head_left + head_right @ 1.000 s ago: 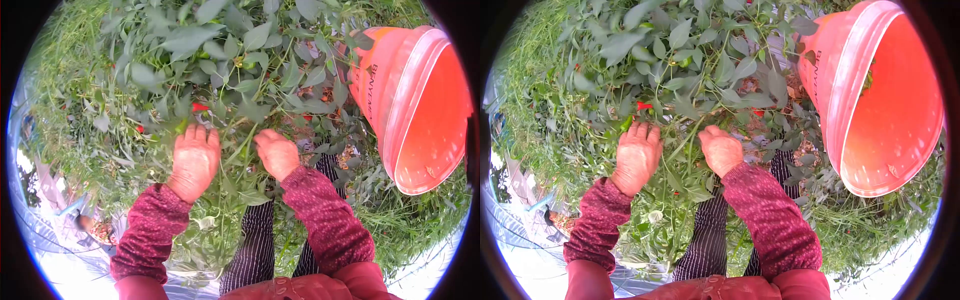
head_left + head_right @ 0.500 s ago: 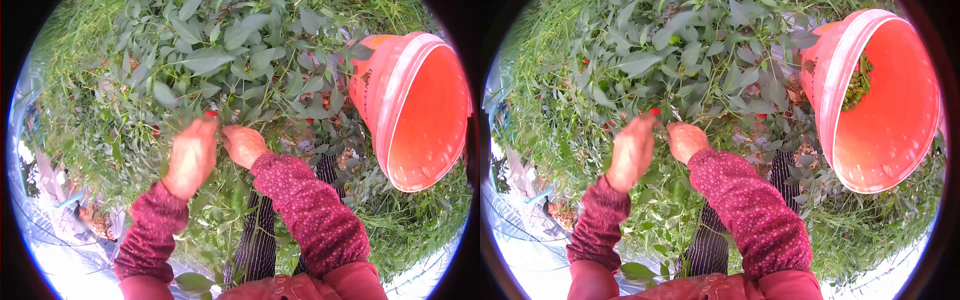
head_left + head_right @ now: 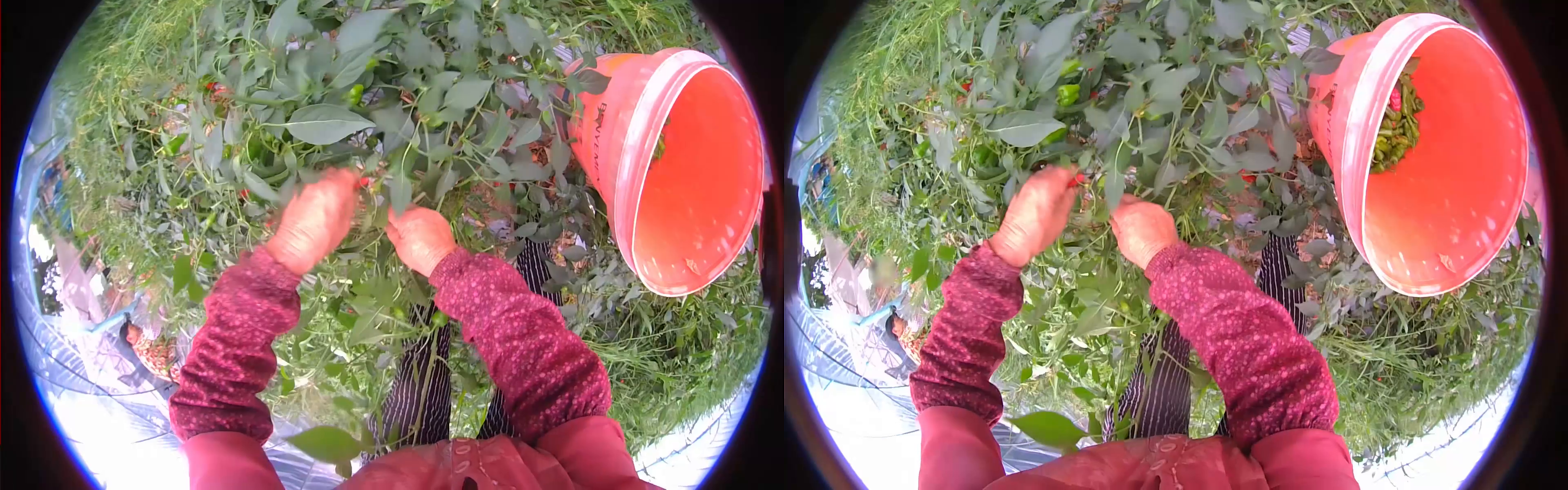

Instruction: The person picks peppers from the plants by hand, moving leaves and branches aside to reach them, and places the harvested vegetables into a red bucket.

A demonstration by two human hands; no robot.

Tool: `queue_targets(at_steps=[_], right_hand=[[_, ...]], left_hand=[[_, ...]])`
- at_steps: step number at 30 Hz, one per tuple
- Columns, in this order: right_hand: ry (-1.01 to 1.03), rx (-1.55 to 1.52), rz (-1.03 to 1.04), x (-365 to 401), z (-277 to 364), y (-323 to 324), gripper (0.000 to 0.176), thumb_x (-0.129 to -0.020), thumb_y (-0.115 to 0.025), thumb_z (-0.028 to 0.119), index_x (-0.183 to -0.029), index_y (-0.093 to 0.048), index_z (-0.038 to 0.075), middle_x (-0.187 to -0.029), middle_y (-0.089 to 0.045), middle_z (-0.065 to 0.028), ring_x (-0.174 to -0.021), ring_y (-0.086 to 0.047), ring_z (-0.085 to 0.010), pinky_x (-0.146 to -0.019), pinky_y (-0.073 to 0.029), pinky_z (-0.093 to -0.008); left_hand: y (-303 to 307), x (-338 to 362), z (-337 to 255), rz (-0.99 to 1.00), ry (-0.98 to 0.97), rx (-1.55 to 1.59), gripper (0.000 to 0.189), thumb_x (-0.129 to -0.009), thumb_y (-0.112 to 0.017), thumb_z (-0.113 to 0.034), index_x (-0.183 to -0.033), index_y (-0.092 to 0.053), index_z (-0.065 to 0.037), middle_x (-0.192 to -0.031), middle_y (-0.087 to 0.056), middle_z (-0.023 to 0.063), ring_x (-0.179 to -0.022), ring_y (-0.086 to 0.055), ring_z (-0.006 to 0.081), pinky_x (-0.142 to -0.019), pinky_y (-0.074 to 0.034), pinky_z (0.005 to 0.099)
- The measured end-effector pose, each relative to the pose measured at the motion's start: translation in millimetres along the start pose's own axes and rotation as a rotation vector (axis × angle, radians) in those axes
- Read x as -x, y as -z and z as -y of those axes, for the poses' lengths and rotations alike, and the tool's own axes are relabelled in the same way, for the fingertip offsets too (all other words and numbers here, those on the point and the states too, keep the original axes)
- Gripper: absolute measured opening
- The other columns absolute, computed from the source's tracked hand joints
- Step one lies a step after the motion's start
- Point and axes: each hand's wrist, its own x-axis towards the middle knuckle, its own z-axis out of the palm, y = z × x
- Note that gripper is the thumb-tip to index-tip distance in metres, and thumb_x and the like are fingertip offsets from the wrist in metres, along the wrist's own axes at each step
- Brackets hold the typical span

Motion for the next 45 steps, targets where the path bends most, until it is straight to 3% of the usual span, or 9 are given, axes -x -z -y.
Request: queue_targets(at_steps=[10,16,21,28,33,37,40,41,45], right_hand=[[0.283,0.718,0.404,-12,45,2,0.038,-0.077,-0.052,0.008,-0.114,-0.056,0.011,-0.086,-0.067,-0.0119,-0.084,-0.064,-0.031,-0.072,-0.051,-0.0424],[0.274,0.57,0.34,6,47,-11,0.023,-0.072,-0.058,0.016,-0.093,-0.062,0.008,-0.082,-0.065,-0.0143,-0.081,-0.064,-0.0313,-0.068,-0.05,-0.0445],[0.172,0.384,0.227,8,27,-29,0.031,-0.073,-0.057,0.017,-0.101,-0.06,0.006,-0.086,-0.064,-0.0153,-0.083,-0.061,-0.0334,-0.073,-0.049,-0.0458],[0.185,0.311,0.152,2,20,-35,0.037,-0.079,-0.057,0.033,-0.104,-0.06,0.006,-0.092,-0.063,-0.0193,-0.09,-0.058,-0.0378,-0.078,-0.045,-0.0464],[0.065,0.302,0.253,-3,27,-25,0.037,-0.077,-0.053,0.023,-0.11,-0.059,0.006,-0.101,-0.061,-0.0192,-0.098,-0.056,-0.0362,-0.084,-0.044,-0.0437],[0.077,0.28,0.207,-4,21,-29,0.035,-0.079,-0.053,0.025,-0.107,-0.059,0.006,-0.099,-0.062,-0.0203,-0.097,-0.056,-0.0374,-0.083,-0.045,-0.0447],[0.078,0.249,0.19,-1,23,-27,0.034,-0.079,-0.054,0.027,-0.104,-0.06,0.005,-0.097,-0.062,-0.0209,-0.095,-0.057,-0.0381,-0.082,-0.045,-0.0455],[0.102,0.235,0.192,0,22,-27,0.034,-0.079,-0.054,0.028,-0.103,-0.06,0.005,-0.096,-0.062,-0.0212,-0.094,-0.057,-0.0386,-0.082,-0.045,-0.0459],[0.113,0.237,0.194,3,16,-26,0.037,-0.076,-0.058,0.031,-0.102,-0.061,0.005,-0.098,-0.061,-0.0224,-0.094,-0.057,-0.0397,-0.082,-0.045,-0.0465]], left_hand=[[-18,77,-12,-0.245,0.121,0.518,0.028,-0.076,-0.055,0.007,-0.103,-0.061,0.001,-0.094,-0.063,0.0174,-0.081,-0.062,0.0264,-0.069,-0.048,0.0326],[-18,113,-41,-0.37,0.298,0.552,0.018,-0.083,-0.062,-0.008,-0.1,-0.062,-0.001,-0.092,-0.065,0.0093,-0.081,-0.06,0.0137,-0.073,-0.049,0.0284],[27,117,-11,-0.526,0.427,1.178,0.016,-0.083,-0.05,-0.005,-0.09,-0.064,-0.003,-0.095,-0.065,0.0113,-0.083,-0.06,0.0178,-0.079,-0.047,0.03],[28,172,-14,-0.131,0.334,0.961,0.013,-0.075,-0.051,0.005,-0.082,-0.061,-0.001,-0.081,-0.061,0.0048,-0.078,-0.057,0.0145,-0.073,-0.046,0.0273],[-29,202,-18,0.055,0.396,0.176,0.016,-0.078,-0.054,-0.001,-0.091,-0.064,0.001,-0.078,-0.06,0.0054,-0.066,-0.056,0.0141,-0.059,-0.045,0.0264],[-70,195,-11,0.086,0.852,0.986,0.028,-0.081,-0.066,-0.02,-0.097,-0.064,0.003,-0.072,-0.064,0.0059,-0.06,-0.053,0.0114,-0.056,-0.045,0.0275],[-91,187,-8,0.278,0.909,0.894,0.034,-0.082,-0.066,-0.026,-0.099,-0.064,0.004,-0.081,-0.066,0.0111,-0.071,-0.058,0.0172,-0.067,-0.048,0.0298],[-91,183,-13,0.274,0.897,0.94,0.028,-0.078,-0.069,-0.02,-0.092,-0.064,0.004,-0.066,-0.055,-0.0004,-0.058,-0.045,0.0087,-0.052,-0.04,0.0262],[-83,192,-26,0.212,0.843,0.957,0.024,-0.075,-0.066,-0.014,-0.091,-0.061,0.003,-0.066,-0.051,-0.001,-0.059,-0.044,0.0093,-0.053,-0.039,0.0251]])
